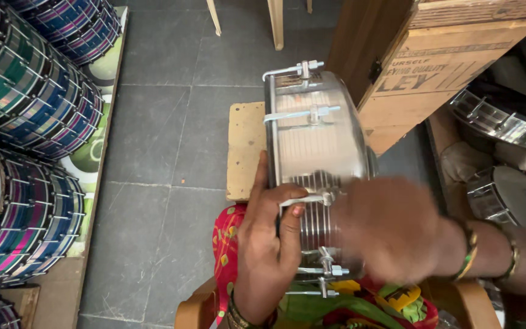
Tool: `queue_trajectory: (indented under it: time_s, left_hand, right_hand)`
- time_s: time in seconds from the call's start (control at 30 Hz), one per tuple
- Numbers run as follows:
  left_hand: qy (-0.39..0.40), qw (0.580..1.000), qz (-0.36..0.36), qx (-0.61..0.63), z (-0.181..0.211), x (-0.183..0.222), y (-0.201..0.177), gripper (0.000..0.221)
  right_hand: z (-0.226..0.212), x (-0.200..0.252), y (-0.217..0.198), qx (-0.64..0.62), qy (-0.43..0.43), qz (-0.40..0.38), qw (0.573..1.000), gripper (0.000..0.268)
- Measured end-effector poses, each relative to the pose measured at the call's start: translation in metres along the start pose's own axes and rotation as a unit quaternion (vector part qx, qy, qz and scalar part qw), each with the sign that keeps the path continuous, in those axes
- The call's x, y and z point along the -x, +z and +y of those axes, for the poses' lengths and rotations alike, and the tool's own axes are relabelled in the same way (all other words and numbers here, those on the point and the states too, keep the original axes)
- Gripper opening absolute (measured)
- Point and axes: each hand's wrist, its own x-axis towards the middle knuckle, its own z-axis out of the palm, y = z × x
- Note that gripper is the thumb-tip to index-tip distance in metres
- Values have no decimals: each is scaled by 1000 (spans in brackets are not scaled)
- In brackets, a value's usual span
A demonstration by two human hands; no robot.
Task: The person assembles and tunes a snare drum by placing the metal shell on a wooden block, attaching the top rim and hardware, and tightening multiple tension rods around the perimeter using a wrench.
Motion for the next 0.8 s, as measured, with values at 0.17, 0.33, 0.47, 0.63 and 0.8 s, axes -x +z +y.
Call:
queue_trajectory:
  time_s: [0.17, 0.33, 0.47, 0.63, 0.8]
  left_hand:
    - [18, 1000, 2, 0, -7, -2, -2, 19]
    - [12, 1000, 0, 24, -4, 2, 3, 16]
    - [13, 1000, -6, 27, 0, 4, 5, 16]
    - [3, 1000, -11, 2, 1, 6, 5, 18]
    - [5, 1000, -17, -4, -2, 6, 3, 19]
  right_hand:
    - [0, 5, -2, 129, -295, -107, 941, 26]
    - [-6, 3, -29, -115, 22, 81, 990, 29]
    - [19, -33, -31, -217, 215, 41, 951, 25]
    - [27, -53, -20, -252, 331, -39, 909, 26]
    - [22, -31, -19, -215, 259, 0, 942, 26]
